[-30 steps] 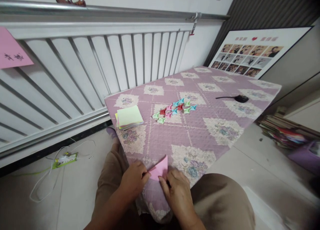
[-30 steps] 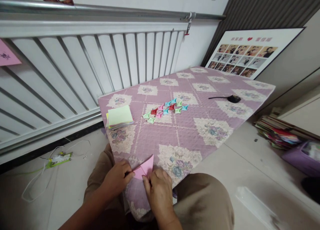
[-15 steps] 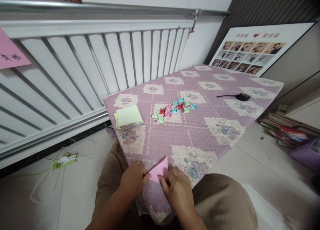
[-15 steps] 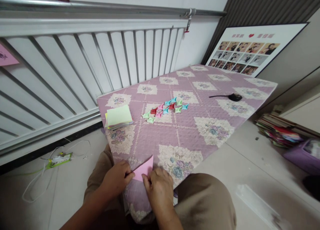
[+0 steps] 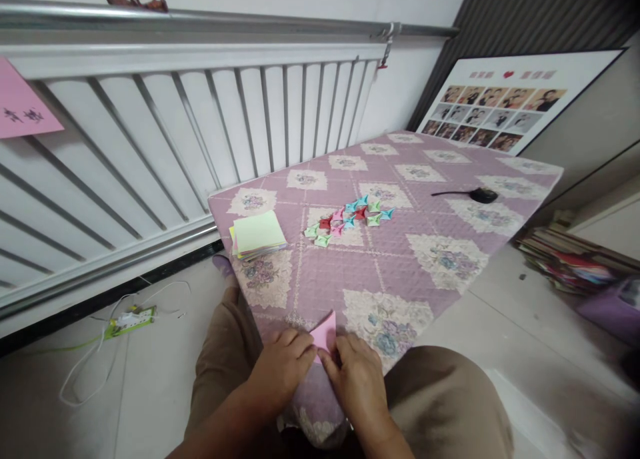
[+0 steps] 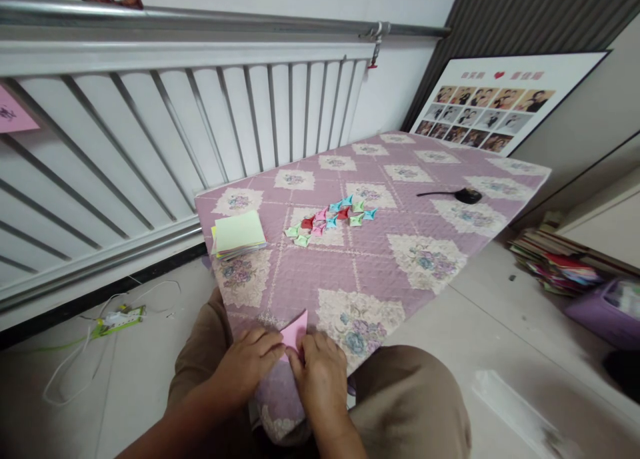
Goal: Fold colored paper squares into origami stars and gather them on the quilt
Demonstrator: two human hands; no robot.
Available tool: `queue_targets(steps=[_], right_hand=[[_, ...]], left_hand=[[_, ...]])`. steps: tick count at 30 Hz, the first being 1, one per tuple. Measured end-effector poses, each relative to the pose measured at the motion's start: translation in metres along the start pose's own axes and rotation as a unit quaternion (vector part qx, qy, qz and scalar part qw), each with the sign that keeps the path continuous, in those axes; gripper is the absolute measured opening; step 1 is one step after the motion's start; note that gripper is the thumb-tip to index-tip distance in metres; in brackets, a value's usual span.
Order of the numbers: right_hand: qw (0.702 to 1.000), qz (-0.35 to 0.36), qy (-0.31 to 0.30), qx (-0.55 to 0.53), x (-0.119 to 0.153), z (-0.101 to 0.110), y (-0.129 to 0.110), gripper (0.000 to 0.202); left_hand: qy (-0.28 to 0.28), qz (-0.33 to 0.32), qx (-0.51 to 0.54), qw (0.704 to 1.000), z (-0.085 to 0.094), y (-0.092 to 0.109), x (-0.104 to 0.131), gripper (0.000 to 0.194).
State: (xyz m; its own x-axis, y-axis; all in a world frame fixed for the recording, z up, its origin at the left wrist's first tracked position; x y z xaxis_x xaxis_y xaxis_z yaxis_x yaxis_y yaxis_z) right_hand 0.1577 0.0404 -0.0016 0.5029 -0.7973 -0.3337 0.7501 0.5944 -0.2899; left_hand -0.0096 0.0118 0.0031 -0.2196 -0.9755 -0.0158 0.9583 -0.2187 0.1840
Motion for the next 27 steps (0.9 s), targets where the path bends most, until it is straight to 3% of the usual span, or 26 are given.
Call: queue_targets(steps=[4,11,13,16,19,27], right_hand=[[1.000,-0.004,-0.002,-0.002,0.006,-0.003,0.003,0.017],[1.000,0.010,0.019,0.008,0.014,-0.003,0.007,0.009],[0.999,0.037,0.032,0.009,0.016,-0.004,0.002,0.006],[0.995,0.089,0.045,0.000,0.019,-0.009,-0.008,0.018],[0.994,0.099,0.051,-0.003,0.023,-0.010,-0.012,0.020],[0.990,0.129,0.060,0.011,0.035,0.008,0.002,0.025]], left_hand=[[0.023,-0.044,-0.030,0.998,-0.005,-0.003,0.010,0.031],[-0.001,-0.064,-0.039,0.997,0.000,-0.011,0.025,0.040],[-0.007,-0.058,-0.035,0.998,0.001,-0.010,0.025,0.039],[-0.022,-0.056,-0.022,0.998,0.002,-0.010,0.022,0.039],[-0.027,-0.054,-0.021,0.998,0.002,-0.011,0.023,0.039],[-0.040,0.027,-0.061,0.997,-0.009,-0.032,0.048,0.048]])
Point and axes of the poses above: each hand's wrist, its own x-axis away from the middle knuckle, its own z-axis out of the back of the hand, y = z × x, the point moved 1 cm from there along -x, towards the middle knuckle, and after that the axes turned 11 degrees about z, right-handed, at the moved point
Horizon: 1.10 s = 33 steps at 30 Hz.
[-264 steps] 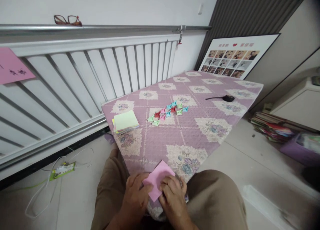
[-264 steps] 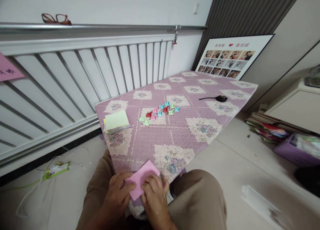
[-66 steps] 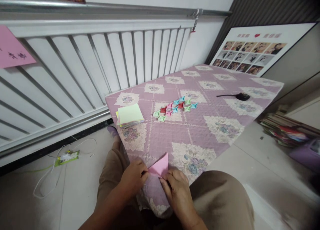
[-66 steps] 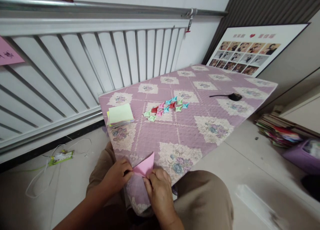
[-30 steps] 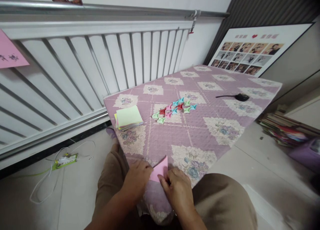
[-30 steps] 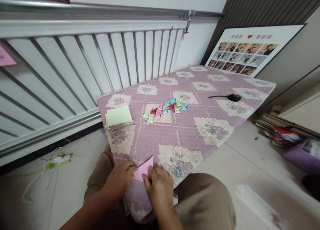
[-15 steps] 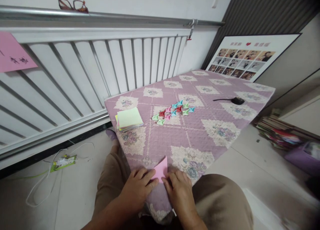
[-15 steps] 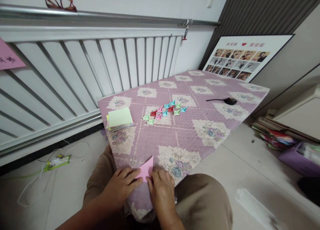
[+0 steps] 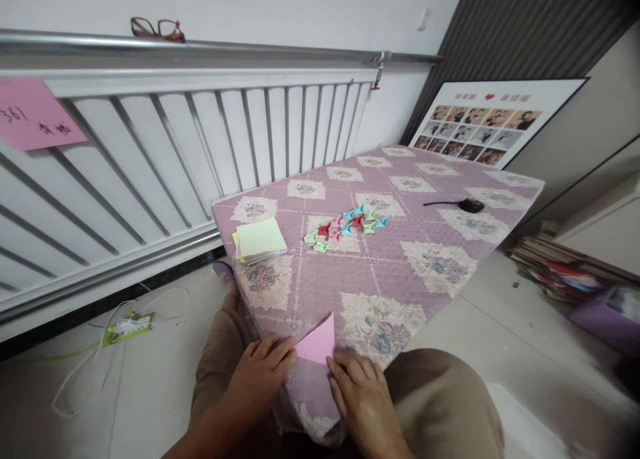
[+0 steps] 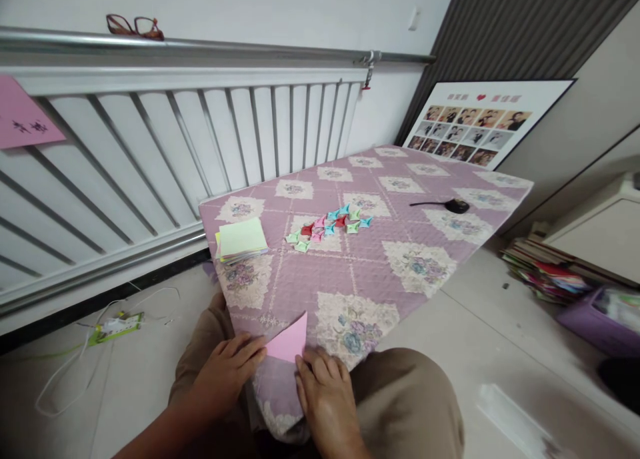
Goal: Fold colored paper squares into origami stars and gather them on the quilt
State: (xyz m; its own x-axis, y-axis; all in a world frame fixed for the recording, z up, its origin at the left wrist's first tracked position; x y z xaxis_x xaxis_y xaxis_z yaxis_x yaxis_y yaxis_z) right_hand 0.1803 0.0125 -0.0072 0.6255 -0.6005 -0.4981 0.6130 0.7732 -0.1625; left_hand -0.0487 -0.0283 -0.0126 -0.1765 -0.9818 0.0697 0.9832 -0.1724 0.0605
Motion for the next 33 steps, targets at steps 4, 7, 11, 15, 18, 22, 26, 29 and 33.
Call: queue_targets(steps=[4,7,11,15,18,22,26,29,33], right_hand=[[1.000,-0.008,0.011,0.000,0.004,0.001,0.001,0.022],[1.000,-0.023,0.018,-0.005,0.002,0.002,-0.001,0.018],[0.998,-0.059,-0.004,-0.006,-0.007,0.003,-0.003,0.011],[0.991,-0.127,-0.026,0.034,-0.018,-0.002,-0.001,0.016],[0.983,-0.170,-0.019,0.065,-0.021,-0.009,0.005,0.034],[0.978,-0.189,-0.038,0.075,-0.020,-0.017,0.011,0.056],[0.976,-0.206,-0.062,0.036,-0.023,-0.021,0.010,0.045],[0.971,-0.233,-0.057,0.016,-0.027,-0.021,0.009,0.029],[0.974,-0.222,-0.053,0.001,-0.027,-0.019,0.008,0.012]], left_hand=[[-0.009,0.042,0.001,0.999,0.005,0.007,0.001,0.044],[0.000,0.080,0.010,0.997,0.012,0.018,-0.003,0.037],[0.023,0.086,-0.001,0.996,0.012,0.024,-0.001,0.040],[0.051,0.076,-0.028,0.995,-0.004,0.020,0.008,0.049],[0.100,0.076,-0.042,0.991,-0.018,0.019,0.014,0.052],[0.149,0.102,-0.043,0.983,-0.030,0.022,0.017,0.054],[0.182,0.119,-0.036,0.975,-0.033,0.027,0.017,0.054],[0.199,0.122,-0.030,0.972,-0.034,0.029,0.018,0.054],[0.214,0.124,-0.023,0.969,-0.038,0.028,0.019,0.053]])
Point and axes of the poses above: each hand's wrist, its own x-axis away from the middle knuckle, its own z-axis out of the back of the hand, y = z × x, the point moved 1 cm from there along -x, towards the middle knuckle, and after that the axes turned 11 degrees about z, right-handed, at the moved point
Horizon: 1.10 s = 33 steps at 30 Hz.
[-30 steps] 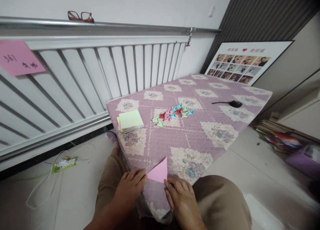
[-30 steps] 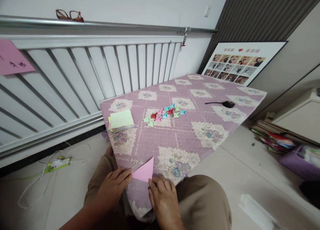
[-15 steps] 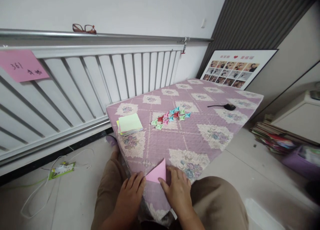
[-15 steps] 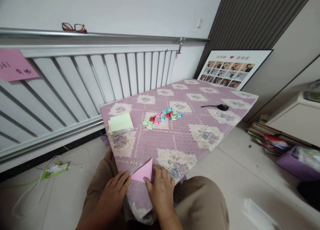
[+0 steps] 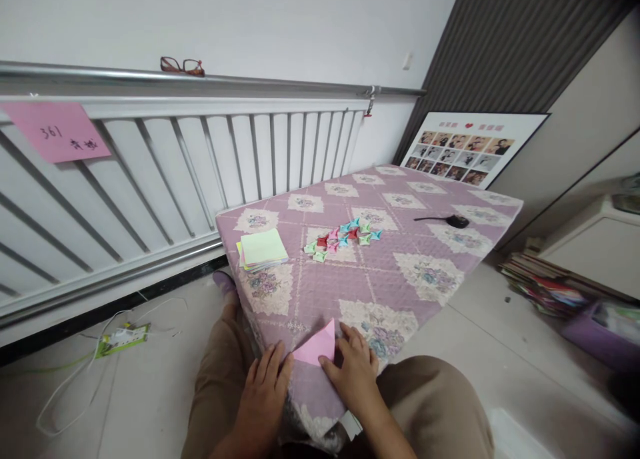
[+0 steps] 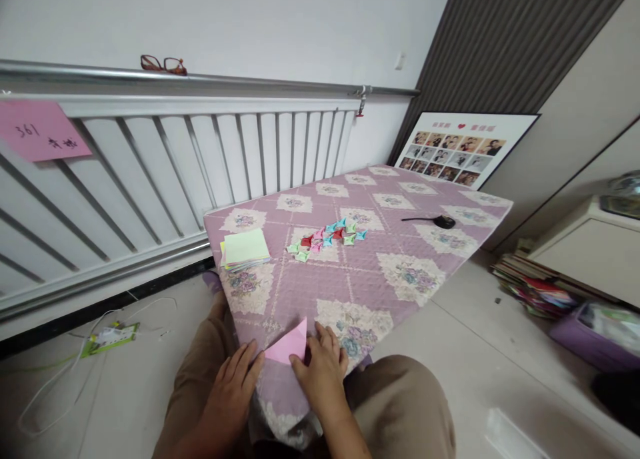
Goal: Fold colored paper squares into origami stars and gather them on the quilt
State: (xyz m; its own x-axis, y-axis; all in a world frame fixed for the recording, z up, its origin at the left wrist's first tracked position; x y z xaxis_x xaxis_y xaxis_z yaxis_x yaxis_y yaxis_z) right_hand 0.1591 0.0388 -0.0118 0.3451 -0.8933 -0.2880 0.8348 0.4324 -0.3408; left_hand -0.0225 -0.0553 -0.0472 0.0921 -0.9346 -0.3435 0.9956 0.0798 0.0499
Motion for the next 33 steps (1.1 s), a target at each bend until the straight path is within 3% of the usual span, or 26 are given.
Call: queue_targets(steps=[3,7,9,11,13,16,18,20,23,26,28,31,33], right_hand=[[1.000,0.024,-0.001,-0.014,0.006,0.002,0.002,0.008],[0.994,0.042,0.027,-0.095,0.011,0.009,0.003,0.016],[0.982,0.056,0.040,-0.175,0.011,0.016,0.000,0.022],[0.964,0.065,0.051,-0.253,0.011,0.023,-0.005,0.024],[0.949,0.060,0.064,-0.303,0.012,0.029,-0.013,0.024],[0.937,0.054,0.080,-0.337,0.015,0.033,-0.026,0.025],[0.935,0.057,0.087,-0.340,0.018,0.032,-0.032,0.026],[0.938,0.060,0.099,-0.328,0.021,0.030,-0.036,0.026],[0.945,0.077,0.114,-0.297,0.025,0.030,-0.038,0.024],[0.946,0.135,0.111,-0.272,0.025,0.034,-0.037,0.021],[0.944,0.183,0.088,-0.262,0.023,0.040,-0.036,0.023],[0.941,0.204,0.039,-0.268,0.020,0.049,-0.028,0.025],[0.943,0.159,0.042,-0.289,0.017,0.056,-0.020,0.022]], left_hand=[[-0.015,0.011,0.005,1.000,-0.002,-0.001,0.001,0.055],[-0.095,0.057,0.028,0.993,0.003,-0.003,-0.003,0.063],[-0.120,0.097,0.110,0.982,0.010,-0.005,-0.007,0.065],[-0.120,0.149,0.258,0.947,0.020,-0.004,-0.013,0.061],[-0.137,0.214,0.432,0.865,0.030,0.002,-0.019,0.050],[-0.244,0.292,0.636,0.671,0.040,0.023,-0.028,0.031],[-0.256,0.311,0.725,0.558,0.045,0.039,-0.032,0.032],[-0.243,0.320,0.778,0.483,0.049,0.052,-0.033,0.038],[-0.235,0.324,0.811,0.427,0.055,0.060,-0.032,0.041],[-0.235,0.319,0.825,0.402,0.059,0.057,-0.033,0.040],[-0.232,0.315,0.823,0.413,0.061,0.051,-0.035,0.040],[-0.234,0.313,0.791,0.470,0.062,0.036,-0.038,0.035],[-0.237,0.318,0.750,0.529,0.063,0.027,-0.039,0.030]])
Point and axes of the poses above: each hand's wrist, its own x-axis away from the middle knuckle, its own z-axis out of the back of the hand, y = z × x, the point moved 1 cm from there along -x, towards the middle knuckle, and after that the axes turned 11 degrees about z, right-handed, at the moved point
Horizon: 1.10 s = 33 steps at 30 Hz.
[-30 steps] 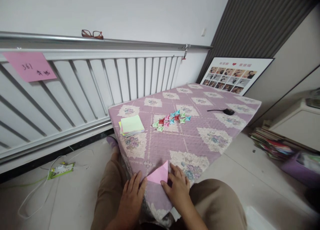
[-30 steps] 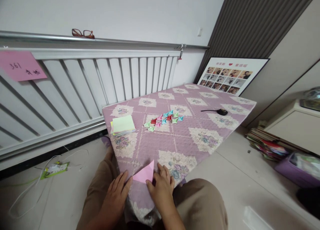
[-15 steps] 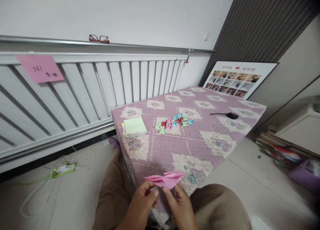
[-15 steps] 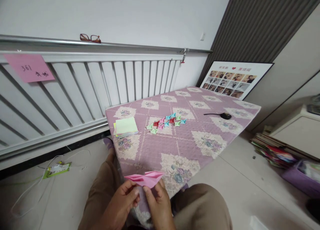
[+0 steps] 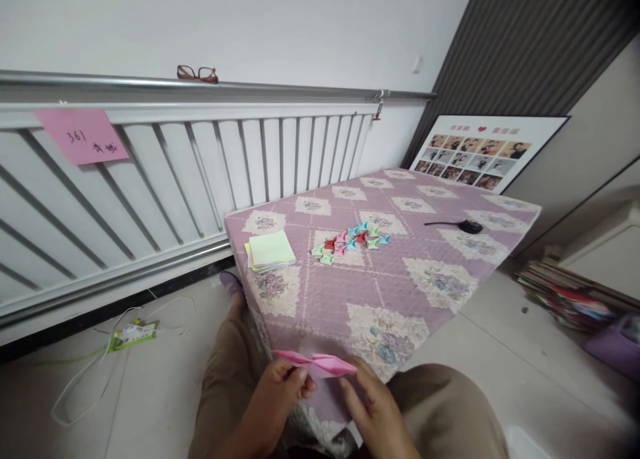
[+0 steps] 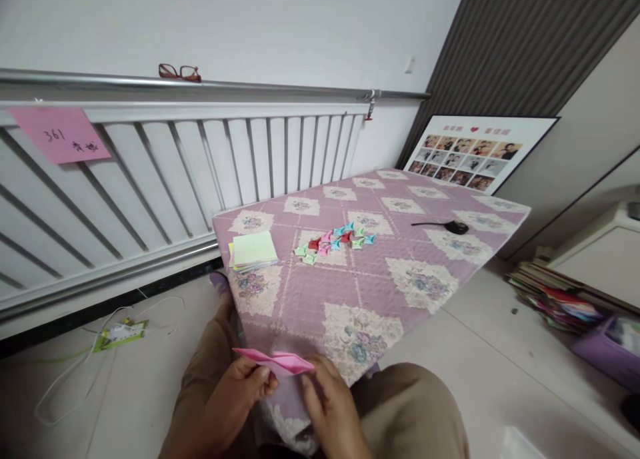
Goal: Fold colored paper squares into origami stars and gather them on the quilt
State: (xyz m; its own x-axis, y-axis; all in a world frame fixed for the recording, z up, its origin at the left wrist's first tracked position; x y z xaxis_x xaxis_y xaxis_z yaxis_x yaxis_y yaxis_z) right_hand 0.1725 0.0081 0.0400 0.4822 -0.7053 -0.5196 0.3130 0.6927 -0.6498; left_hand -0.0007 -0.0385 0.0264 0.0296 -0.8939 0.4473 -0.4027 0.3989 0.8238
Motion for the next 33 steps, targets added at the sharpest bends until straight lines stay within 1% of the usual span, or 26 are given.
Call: queue_targets(steps=[2,3,4,8,11,13,15,18,20,23,26,28,30,33], right_hand=[[0.998,-0.054,0.041,-0.018,-0.002,0.010,0.001,0.020],[0.996,-0.075,0.049,-0.027,-0.004,0.015,-0.001,0.020],[0.994,-0.091,0.043,-0.038,-0.006,0.019,-0.003,0.020],[0.993,-0.077,-0.054,-0.064,-0.017,0.025,-0.020,0.017],[0.991,-0.069,-0.107,-0.049,-0.022,0.021,-0.027,0.015],[0.987,-0.065,-0.144,-0.029,-0.023,0.016,-0.028,0.015],[0.982,-0.068,-0.174,-0.003,-0.024,0.012,-0.030,0.014],[0.977,-0.077,-0.199,0.024,-0.025,0.006,-0.035,0.011],[0.975,-0.078,-0.206,0.036,-0.026,0.003,-0.037,0.011],[0.973,-0.077,-0.208,0.065,-0.025,-0.004,-0.036,0.016],[0.970,-0.080,-0.208,0.100,-0.025,-0.011,-0.031,0.015],[0.967,-0.083,-0.201,0.131,-0.024,-0.014,-0.028,0.015],[0.966,-0.081,-0.188,0.160,-0.023,-0.017,-0.026,0.014],[0.968,-0.062,-0.163,0.183,-0.022,-0.020,-0.024,0.012]], left_hand=[[0.027,-0.006,-0.073,0.997,0.006,0.004,0.002,0.025],[0.033,-0.011,-0.109,0.993,0.008,0.007,0.003,0.022],[0.032,-0.019,-0.142,0.989,0.009,0.009,0.004,0.019],[0.012,-0.048,-0.236,0.971,0.006,0.016,0.010,0.015],[0.008,-0.068,-0.272,0.960,0.005,0.018,0.011,0.016],[-0.004,-0.087,-0.293,0.952,0.007,0.018,0.012,0.018],[-0.012,-0.101,-0.311,0.945,0.008,0.018,0.012,0.020],[-0.010,-0.109,-0.331,0.937,0.009,0.017,0.012,0.025],[-0.011,-0.112,-0.344,0.932,0.008,0.017,0.012,0.028],[-0.009,-0.110,-0.358,0.927,0.006,0.016,0.011,0.032],[0.002,-0.100,-0.344,0.934,0.004,0.016,0.009,0.035],[-0.001,-0.089,-0.323,0.942,0.004,0.019,0.011,0.035],[-0.017,-0.090,-0.308,0.947,0.004,0.022,0.015,0.036],[-0.057,-0.117,-0.292,0.947,0.003,0.024,0.020,0.043]])
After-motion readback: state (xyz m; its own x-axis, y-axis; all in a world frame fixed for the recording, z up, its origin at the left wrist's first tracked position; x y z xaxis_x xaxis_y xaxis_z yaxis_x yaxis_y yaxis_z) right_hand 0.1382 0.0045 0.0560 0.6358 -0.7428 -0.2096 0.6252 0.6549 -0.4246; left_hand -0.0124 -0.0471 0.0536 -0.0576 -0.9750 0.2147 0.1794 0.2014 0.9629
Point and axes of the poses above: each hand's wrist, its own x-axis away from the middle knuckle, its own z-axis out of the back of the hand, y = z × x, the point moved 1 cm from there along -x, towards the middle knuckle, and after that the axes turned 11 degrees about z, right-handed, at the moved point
